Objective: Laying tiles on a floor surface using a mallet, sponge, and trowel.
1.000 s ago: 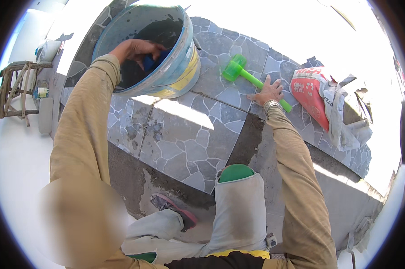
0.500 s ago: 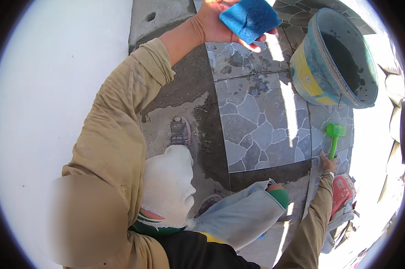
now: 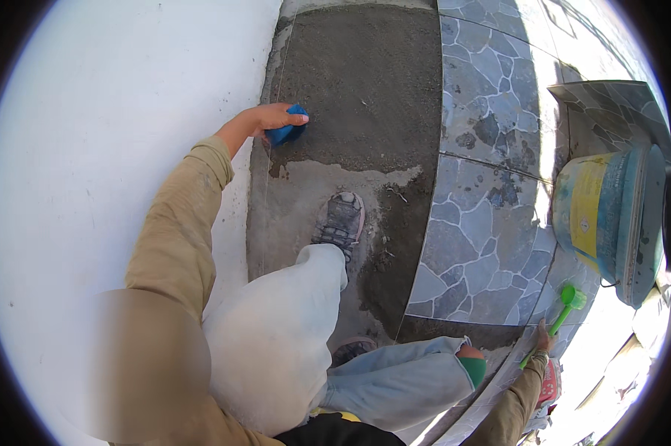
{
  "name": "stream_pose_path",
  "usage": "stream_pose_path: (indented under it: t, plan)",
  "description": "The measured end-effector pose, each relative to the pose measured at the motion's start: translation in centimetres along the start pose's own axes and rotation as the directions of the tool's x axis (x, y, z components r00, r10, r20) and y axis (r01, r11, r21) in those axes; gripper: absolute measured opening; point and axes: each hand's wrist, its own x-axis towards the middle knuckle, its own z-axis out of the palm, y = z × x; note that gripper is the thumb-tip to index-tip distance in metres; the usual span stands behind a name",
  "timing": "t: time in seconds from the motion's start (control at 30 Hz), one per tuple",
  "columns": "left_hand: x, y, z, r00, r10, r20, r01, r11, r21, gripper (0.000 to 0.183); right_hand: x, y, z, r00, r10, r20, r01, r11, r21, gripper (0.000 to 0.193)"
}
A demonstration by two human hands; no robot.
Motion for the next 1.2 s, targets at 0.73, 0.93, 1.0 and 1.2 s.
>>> stream_pose_path:
  t: [0.73,0.93,1.0,1.2]
  plan:
    - [-0.9,-3.1,0.3,0.990,0.134,-0.039,-0.089,0.821,0.564,0.044,1.8,2.4,0.9,0.997,-0.082,0.009,0.076,0.957,0.279,0.086]
    - [6.3,1.6,-6.0,0.889,0.229,-0.396,-0.014,0.879,0.476,0.053,2.7,3.7,1.0,0.996,-0.087,0.007,0.082,0.961,0.264,0.095]
    - [8.2,3.9,-8.6,0.841,0.235,-0.488,0.014,0.891,0.453,0.052,2.7,3.9,1.2,0.996,-0.089,0.019,0.080,0.953,0.291,0.096]
    - [12.1,8.4,-17.0,0.778,0.297,-0.553,0.041,0.855,0.517,0.049,2.1,2.9,0.9,0.999,-0.036,0.002,0.033,0.932,0.361,0.096]
